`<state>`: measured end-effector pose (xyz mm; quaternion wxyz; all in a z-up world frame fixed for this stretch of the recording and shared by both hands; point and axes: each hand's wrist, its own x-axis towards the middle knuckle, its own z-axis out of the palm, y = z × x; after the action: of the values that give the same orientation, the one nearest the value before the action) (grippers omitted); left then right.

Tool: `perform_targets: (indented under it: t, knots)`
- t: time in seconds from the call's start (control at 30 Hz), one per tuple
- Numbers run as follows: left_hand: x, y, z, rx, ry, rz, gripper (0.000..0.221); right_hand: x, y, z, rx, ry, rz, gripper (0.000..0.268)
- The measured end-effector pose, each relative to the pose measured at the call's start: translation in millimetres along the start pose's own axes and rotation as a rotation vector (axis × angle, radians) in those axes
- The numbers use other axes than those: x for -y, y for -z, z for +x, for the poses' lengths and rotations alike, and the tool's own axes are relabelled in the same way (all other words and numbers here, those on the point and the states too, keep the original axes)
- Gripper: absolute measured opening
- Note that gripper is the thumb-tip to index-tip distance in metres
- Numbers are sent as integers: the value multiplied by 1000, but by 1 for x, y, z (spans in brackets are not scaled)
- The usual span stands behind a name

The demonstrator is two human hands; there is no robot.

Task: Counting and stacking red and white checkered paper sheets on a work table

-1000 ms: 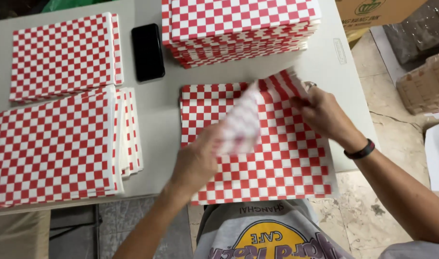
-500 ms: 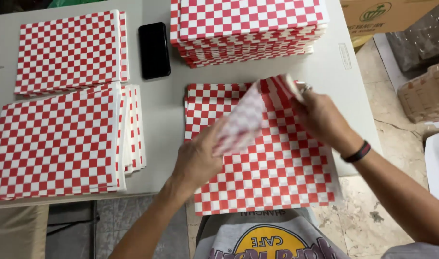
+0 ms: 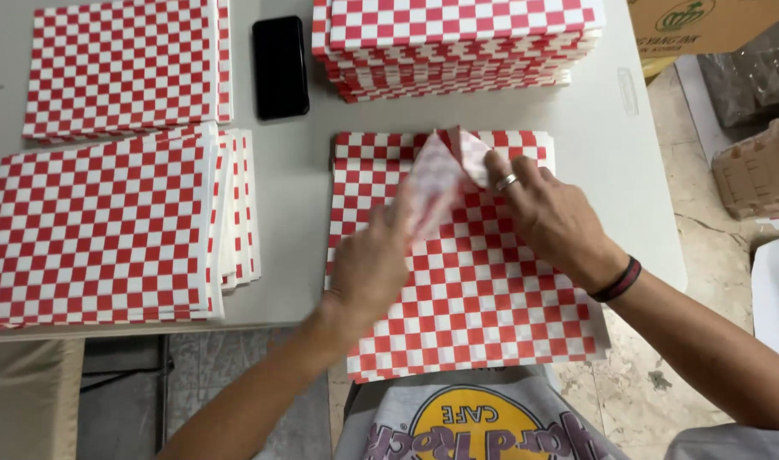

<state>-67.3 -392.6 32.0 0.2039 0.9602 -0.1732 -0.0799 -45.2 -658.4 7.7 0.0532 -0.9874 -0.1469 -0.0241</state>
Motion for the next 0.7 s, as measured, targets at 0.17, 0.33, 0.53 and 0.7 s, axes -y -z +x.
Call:
perform_targets:
  t: [0.17, 0.33, 0.53, 0.7]
  knots:
    - [-10, -11, -5, -96, -159, 446, 72, 20, 36, 0, -10, 126, -22, 51]
    - [32, 7, 7, 7, 81, -390, 72, -49, -17, 12, 27, -430, 701, 41]
    - [-7, -35, -15, -263, -230, 492, 76, 17, 19, -5, 92, 61, 47, 57]
    - [17, -3, 0, -124, 24, -132, 79, -35, -5, 8, 163, -389, 542, 51]
